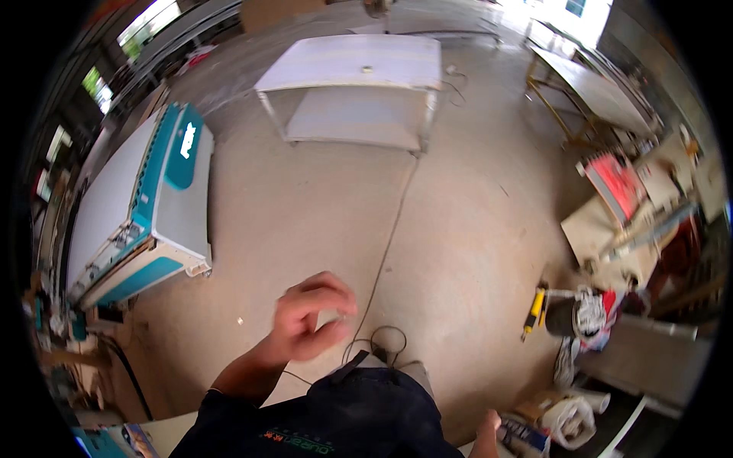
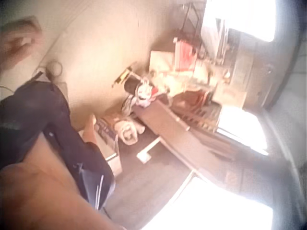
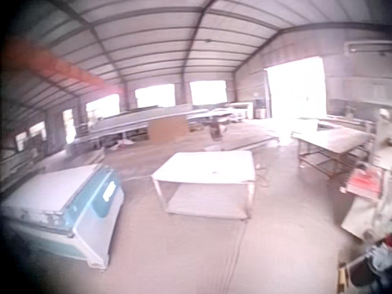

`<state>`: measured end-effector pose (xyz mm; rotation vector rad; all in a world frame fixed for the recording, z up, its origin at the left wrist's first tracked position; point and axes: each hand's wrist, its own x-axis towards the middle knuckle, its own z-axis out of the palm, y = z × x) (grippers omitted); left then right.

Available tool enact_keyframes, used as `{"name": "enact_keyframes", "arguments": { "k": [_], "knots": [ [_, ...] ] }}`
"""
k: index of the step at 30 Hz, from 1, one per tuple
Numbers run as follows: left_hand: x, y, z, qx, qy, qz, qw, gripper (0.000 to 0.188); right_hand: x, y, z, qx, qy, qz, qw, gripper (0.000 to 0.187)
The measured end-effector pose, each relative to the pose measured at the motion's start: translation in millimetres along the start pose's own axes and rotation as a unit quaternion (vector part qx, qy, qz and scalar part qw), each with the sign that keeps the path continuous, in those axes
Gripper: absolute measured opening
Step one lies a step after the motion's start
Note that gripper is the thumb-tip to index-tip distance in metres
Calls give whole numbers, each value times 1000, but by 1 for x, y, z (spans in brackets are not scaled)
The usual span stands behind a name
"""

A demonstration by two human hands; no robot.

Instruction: The person adjusts a large industrial machine using a wrench and a pneumatic tool. They then pick up a small yellow-handled tool, walk to a nearby desk, and open a drawer.

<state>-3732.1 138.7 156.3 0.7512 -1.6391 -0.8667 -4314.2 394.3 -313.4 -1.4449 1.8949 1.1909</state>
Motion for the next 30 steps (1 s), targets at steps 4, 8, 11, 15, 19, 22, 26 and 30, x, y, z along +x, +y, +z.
{"name": "enact_keyframes", "arguments": {
  "k": [4,8,11,15,19,22,26,30],
  "knots": [
    [62,41,-84,-226,15,199,954,28,73,-126,-247,637,158,-34,754,53],
    [101,22,-144,-229,55,302,924,22,93,-274,-450,658,132,-173,721,50],
    [113,-9,-215,-230,4,219,948,42,117,-371,-536,657,54,-183,729,44],
    [172,-25,-297,-108,123,316,935,14,148,-506,-613,564,-72,-211,795,39],
    [185,-52,-402,-36,155,319,934,16,86,-655,-729,430,-69,-363,824,45],
    [190,-80,-467,-30,281,318,905,19,116,-758,-813,323,-16,-460,827,51],
    [180,-148,-600,-21,298,359,884,17,107,-904,-922,325,32,-483,813,47],
    [191,-167,-788,-37,127,314,940,6,98,-1008,-1005,378,-13,-398,836,39]
  ]
}}
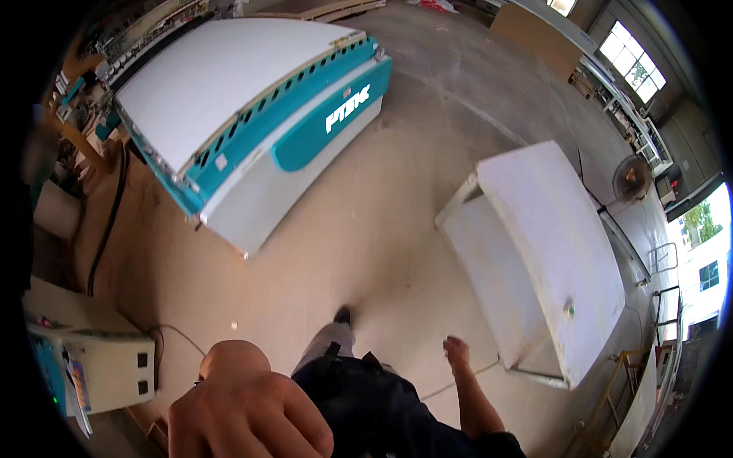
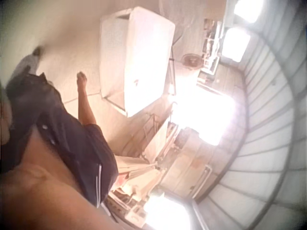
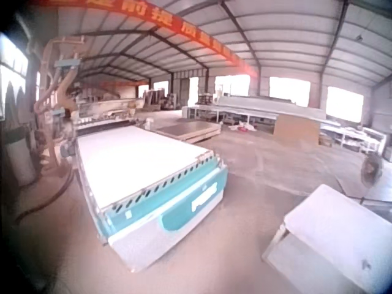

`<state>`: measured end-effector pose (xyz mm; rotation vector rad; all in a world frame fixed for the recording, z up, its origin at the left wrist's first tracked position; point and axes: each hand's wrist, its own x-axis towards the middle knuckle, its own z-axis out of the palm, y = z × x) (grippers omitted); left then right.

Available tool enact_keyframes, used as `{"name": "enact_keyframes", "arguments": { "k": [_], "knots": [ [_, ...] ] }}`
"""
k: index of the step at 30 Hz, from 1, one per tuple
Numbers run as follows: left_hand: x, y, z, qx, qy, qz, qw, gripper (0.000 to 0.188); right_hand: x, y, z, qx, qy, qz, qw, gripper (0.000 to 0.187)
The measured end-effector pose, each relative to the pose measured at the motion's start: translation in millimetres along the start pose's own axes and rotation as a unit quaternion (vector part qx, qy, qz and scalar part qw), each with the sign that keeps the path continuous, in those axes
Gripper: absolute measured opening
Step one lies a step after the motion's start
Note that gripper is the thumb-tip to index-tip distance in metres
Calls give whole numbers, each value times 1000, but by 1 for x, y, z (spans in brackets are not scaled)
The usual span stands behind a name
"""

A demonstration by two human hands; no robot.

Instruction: The person adjusts a large industrial machine using a wrench and a pneumatic tool. They then pick up a small yellow-handled tool, walk to a nearby desk, and open a drawer.

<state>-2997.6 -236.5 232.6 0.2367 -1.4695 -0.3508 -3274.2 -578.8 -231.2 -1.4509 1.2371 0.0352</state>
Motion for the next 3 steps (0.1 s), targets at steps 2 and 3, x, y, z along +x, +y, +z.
{"name": "enact_keyframes", "arguments": {
  "k": [2,3],
  "knots": [
    [29,-24,-73,-55,39,-38,997,11,20,-46,14,-19,-13,36,999,35],
    [42,-38,-108,-52,25,-50,997,12,37,-64,22,-22,-14,49,998,36]
  ]
}}
